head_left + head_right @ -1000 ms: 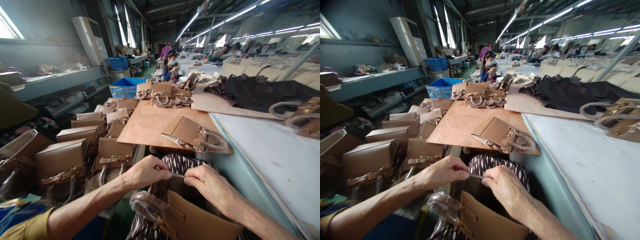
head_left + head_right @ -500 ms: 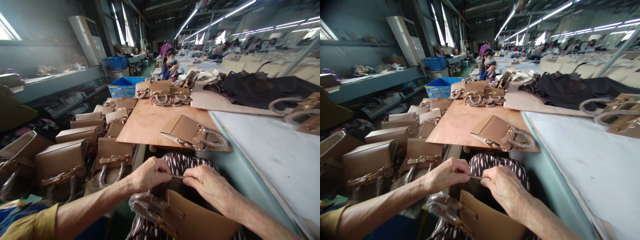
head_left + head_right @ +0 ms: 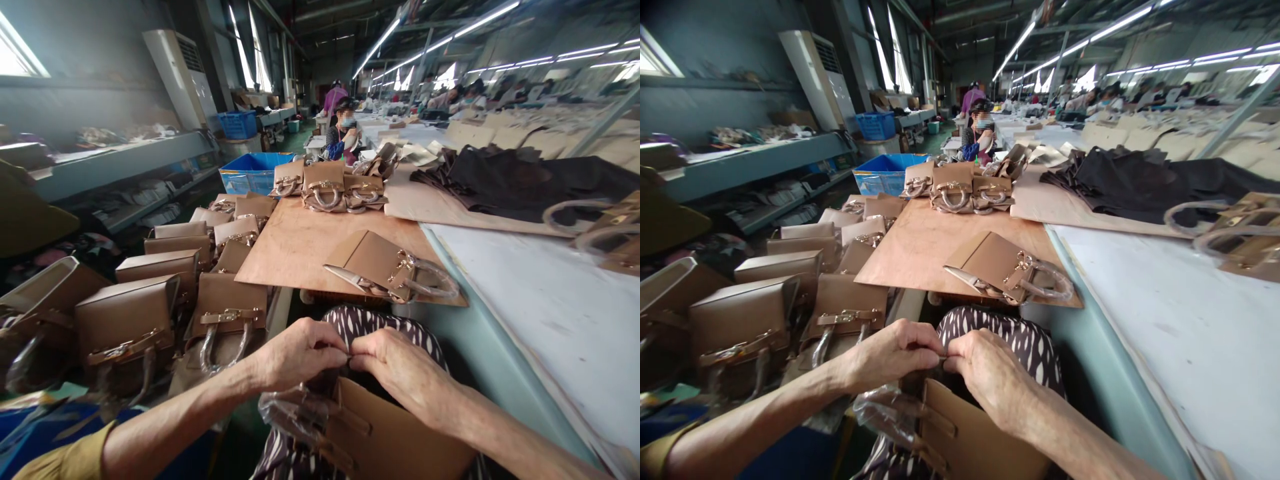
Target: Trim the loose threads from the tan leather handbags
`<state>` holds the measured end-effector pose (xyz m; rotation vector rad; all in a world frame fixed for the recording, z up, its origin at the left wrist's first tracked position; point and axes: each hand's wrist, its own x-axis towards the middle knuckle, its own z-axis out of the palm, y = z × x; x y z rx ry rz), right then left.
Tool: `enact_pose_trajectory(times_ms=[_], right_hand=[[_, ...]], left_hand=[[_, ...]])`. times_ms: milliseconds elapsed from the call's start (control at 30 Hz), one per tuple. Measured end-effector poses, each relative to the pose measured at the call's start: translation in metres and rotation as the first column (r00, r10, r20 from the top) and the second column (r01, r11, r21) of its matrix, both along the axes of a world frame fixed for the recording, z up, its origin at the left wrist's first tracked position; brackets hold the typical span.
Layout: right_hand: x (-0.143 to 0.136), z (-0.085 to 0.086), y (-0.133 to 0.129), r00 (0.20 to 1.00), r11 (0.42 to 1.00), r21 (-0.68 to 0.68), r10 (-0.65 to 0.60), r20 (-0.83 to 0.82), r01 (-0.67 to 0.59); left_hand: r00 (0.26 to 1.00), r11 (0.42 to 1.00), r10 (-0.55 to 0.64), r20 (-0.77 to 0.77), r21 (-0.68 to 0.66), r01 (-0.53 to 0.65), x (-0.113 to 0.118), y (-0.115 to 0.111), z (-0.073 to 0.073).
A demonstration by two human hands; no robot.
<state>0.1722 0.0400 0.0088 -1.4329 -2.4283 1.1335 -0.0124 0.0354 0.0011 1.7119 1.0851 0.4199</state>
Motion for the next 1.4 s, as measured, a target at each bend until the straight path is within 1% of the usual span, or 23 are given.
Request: enact_pose_trajectory(times_ms=[67,200,267,333,400,500,567,767,900,967,1067,1233,1300,1400], right_hand=[[-0.001,0.003,-0.002,0.999,1.0,-0.008,-0.021,0.046,0.021],[-0.003,0.005,-0.005,0.99,0.998,-0.021,-0.055,0.134,0.058],[-0.004,0.004,-0.006,0.988,0.998,-0.015,-0.052,0.143,0.055],[-0.004,0.002,-0.006,0.989,0.999,-0.002,-0.044,0.143,0.044],[-0.005,0.0,-0.006,0.99,0.999,0.016,-0.04,0.133,0.038],[-0.005,-0.002,-0.007,0.991,0.999,0.038,-0.043,0.126,0.039],[-0.005,-0.002,-0.008,0.991,0.998,0.043,-0.045,0.123,0.04],[-0.007,-0.001,-0.011,0.99,0.998,0.033,-0.053,0.133,0.049],[-0.008,0.0,-0.01,0.992,0.999,-0.007,-0.049,0.114,0.051],[-0.01,0.0,-0.009,0.996,0.999,-0.043,-0.029,0.082,0.033],[-0.013,0.001,-0.008,0.998,0.998,-0.066,0.0,0.062,0.004],[-0.018,0.005,-0.009,0.995,0.995,-0.098,-0.016,0.102,0.026],[-0.018,0.005,-0.009,0.994,0.993,-0.11,-0.02,0.108,0.032],[-0.018,0.005,-0.01,0.992,0.994,-0.101,-0.032,0.118,0.045]], left_hand=[[1.0,0.998,0.019,0.005,-0.06,-0.019,-0.009,0.001,0.004],[0.99,0.983,0.142,-0.016,-0.113,-0.143,-0.027,-0.003,0.006],[0.99,0.979,0.14,-0.026,-0.145,-0.143,-0.031,-0.008,0.006],[0.994,0.983,0.107,-0.013,-0.147,-0.108,-0.029,-0.013,0.005],[0.994,0.985,0.105,-0.013,-0.133,-0.106,-0.025,-0.018,0.004],[0.983,0.978,0.174,-0.051,-0.109,-0.179,-0.016,-0.02,0.001],[0.976,0.969,0.212,-0.056,-0.121,-0.218,-0.013,-0.019,-0.002],[0.965,0.915,0.259,0.029,-0.326,-0.236,-0.013,-0.013,-0.012],[0.951,0.87,0.306,0.05,-0.419,-0.258,-0.01,-0.012,-0.014],[0.947,0.859,0.314,0.063,-0.444,-0.255,-0.009,-0.013,-0.014],[0.945,0.854,0.315,0.093,-0.461,-0.24,-0.007,-0.015,-0.014],[0.94,0.842,0.33,0.089,-0.478,-0.25,-0.006,-0.019,-0.016],[0.941,0.845,0.325,0.089,-0.475,-0.246,-0.006,-0.022,-0.017],[0.949,0.867,0.306,0.079,-0.436,-0.243,-0.004,-0.025,-0.019]])
